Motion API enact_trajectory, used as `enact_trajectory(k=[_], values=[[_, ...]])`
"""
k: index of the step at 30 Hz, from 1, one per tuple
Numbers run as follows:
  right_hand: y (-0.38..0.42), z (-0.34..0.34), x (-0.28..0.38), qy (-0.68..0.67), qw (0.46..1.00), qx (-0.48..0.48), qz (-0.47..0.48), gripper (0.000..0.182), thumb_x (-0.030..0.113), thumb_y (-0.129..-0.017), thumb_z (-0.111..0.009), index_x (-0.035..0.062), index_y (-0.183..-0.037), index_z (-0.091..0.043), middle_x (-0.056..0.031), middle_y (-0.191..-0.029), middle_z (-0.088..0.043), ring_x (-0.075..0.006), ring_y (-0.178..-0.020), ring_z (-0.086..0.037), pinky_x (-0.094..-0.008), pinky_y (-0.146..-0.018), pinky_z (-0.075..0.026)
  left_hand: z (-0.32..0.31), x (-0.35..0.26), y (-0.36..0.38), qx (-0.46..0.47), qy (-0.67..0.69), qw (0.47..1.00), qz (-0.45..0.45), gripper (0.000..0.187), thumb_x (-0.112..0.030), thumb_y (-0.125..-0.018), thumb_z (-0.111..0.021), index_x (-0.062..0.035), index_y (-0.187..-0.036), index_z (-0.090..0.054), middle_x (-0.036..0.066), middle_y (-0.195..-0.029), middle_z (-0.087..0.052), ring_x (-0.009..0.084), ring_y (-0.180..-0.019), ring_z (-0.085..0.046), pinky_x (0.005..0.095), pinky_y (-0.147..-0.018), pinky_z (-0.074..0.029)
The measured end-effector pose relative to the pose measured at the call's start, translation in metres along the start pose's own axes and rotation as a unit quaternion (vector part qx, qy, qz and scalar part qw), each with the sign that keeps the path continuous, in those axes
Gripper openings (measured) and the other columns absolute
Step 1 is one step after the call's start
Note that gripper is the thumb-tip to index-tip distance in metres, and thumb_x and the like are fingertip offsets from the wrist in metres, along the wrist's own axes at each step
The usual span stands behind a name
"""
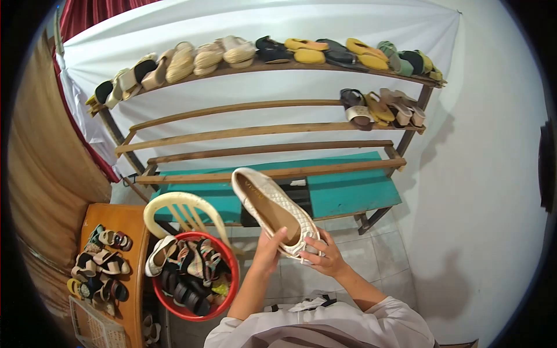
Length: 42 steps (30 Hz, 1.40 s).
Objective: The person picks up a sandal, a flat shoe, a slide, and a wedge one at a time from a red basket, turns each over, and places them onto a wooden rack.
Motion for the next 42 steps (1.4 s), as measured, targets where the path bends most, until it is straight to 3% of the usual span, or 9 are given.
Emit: enact_trajectory(k=[4, 10, 17, 20, 26, 31, 35, 36, 42], values=[[0.016, 0.051, -0.040, 0.048, 0.997, -0.065, -0.014, 0.054, 0.009, -0.055, -0.077, 0.0225, -0.104, -0.058, -0.0032, -0.125, -0.045, -0.0378, -0.110, -0.045, -0.0464, -0.087, -0.044, -0.051, 0.049, -0.029, 0.086, -0.053, 0.995, 0.003, 0.069, -0.016, -0.082, -0.061, -0.0032, -0.136, -0.021, 0.010, -0.131, -0.038, 0.0197, -0.121, -0.037, 0.0321, -0.100, -0.030], [0.023, 0.090, -0.084, 0.078, 0.993, -0.060, -0.061, 0.062, 0.006, -0.052, -0.078, 0.0224, -0.107, -0.056, -0.0049, -0.128, -0.042, -0.0383, -0.113, -0.042, -0.0475, -0.090, -0.041, -0.103, 0.063, -0.065, 0.124, -0.087, 0.989, 0.001, 0.054, -0.014, -0.087, -0.056, -0.0013, -0.132, -0.030, 0.009, -0.128, -0.042, 0.0165, -0.117, -0.040, 0.0309, -0.099, -0.030], [0.002, 0.085, -0.140, 0.030, 0.993, -0.022, -0.114, 0.077, 0.007, -0.048, -0.083, 0.0241, -0.115, -0.049, -0.0063, -0.131, -0.036, -0.0388, -0.116, -0.038, -0.0471, -0.094, -0.040, -0.110, 0.045, -0.132, 0.143, -0.130, 0.981, 0.023, 0.047, -0.016, -0.087, -0.056, 0.0015, -0.127, -0.038, 0.009, -0.120, -0.049, 0.0148, -0.108, -0.046, 0.0298, -0.094, -0.035], [-0.014, 0.083, -0.174, 0.067, 0.993, -0.007, -0.101, 0.075, 0.014, -0.052, -0.084, 0.0204, -0.115, -0.044, -0.0098, -0.130, -0.036, -0.0388, -0.117, -0.038, -0.0491, -0.094, -0.038, -0.112, 0.036, -0.175, 0.170, -0.161, 0.972, 0.009, 0.050, -0.020, -0.085, -0.059, 0.0022, -0.125, -0.040, 0.010, -0.119, -0.050, 0.0161, -0.108, -0.047, 0.0302, -0.093, -0.036], [-0.064, 0.068, -0.245, 0.097, 0.982, -0.092, -0.136, 0.069, 0.012, -0.057, -0.081, 0.0215, -0.117, -0.048, -0.0079, -0.130, -0.038, -0.0399, -0.116, -0.038, -0.0464, -0.091, -0.042, -0.131, -0.010, -0.277, 0.197, -0.299, 0.933, 0.022, 0.055, -0.030, -0.084, -0.060, 0.0032, -0.125, -0.042, 0.012, -0.121, -0.049, 0.0185, -0.111, -0.044, 0.0310, -0.095, -0.033], [-0.102, 0.053, -0.304, 0.148, 0.972, -0.077, -0.163, 0.065, 0.015, -0.060, -0.079, 0.0203, -0.118, -0.049, -0.0079, -0.130, -0.038, -0.0375, -0.116, -0.038, -0.0448, -0.092, -0.042, -0.130, -0.034, -0.361, 0.236, -0.332, 0.912, 0.052, 0.056, -0.033, -0.083, -0.060, 0.0029, -0.123, -0.046, 0.013, -0.118, -0.052, 0.0206, -0.113, -0.043, 0.0314, -0.097, -0.030], [-0.113, 0.039, -0.343, 0.159, 0.964, -0.073, -0.198, 0.062, 0.015, -0.062, -0.078, 0.0187, -0.118, -0.051, -0.0070, -0.129, -0.038, -0.0355, -0.116, -0.038, -0.0442, -0.091, -0.043, -0.128, -0.034, -0.414, 0.206, -0.316, 0.917, 0.133, 0.050, -0.036, -0.083, -0.059, 0.0010, -0.115, -0.052, 0.010, -0.107, -0.056, 0.0170, -0.102, -0.047, 0.0311, -0.087, -0.035], [-0.116, 0.038, -0.349, 0.178, 0.961, -0.067, -0.200, 0.062, 0.015, -0.063, -0.077, 0.0183, -0.118, -0.051, -0.0062, -0.128, -0.038, -0.0354, -0.116, -0.038, -0.0443, -0.091, -0.043, -0.128, -0.036, -0.426, 0.178, -0.398, 0.890, 0.132, 0.057, -0.042, -0.082, -0.058, 0.0001, -0.119, -0.048, 0.014, -0.113, -0.054, 0.0215, -0.105, -0.046, 0.0337, -0.088, -0.035], [-0.123, 0.036, -0.373, 0.198, 0.950, -0.044, -0.236, 0.065, 0.015, -0.059, -0.078, 0.0174, -0.117, -0.050, -0.0057, -0.129, -0.036, -0.0370, -0.112, -0.040, -0.0456, -0.090, -0.042, -0.125, -0.022, -0.467, 0.211, -0.350, 0.905, 0.115, 0.047, -0.044, -0.082, -0.057, -0.0003, -0.100, -0.055, 0.006, -0.087, -0.052, 0.0164, -0.082, -0.042, 0.0294, -0.073, -0.035]])
Point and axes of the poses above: each hand's wrist, its own y-axis away from the middle knuckle, its own z-axis out of the back of the hand, x = y × z, the point moved 2 cm from there along -y, towards the middle knuckle
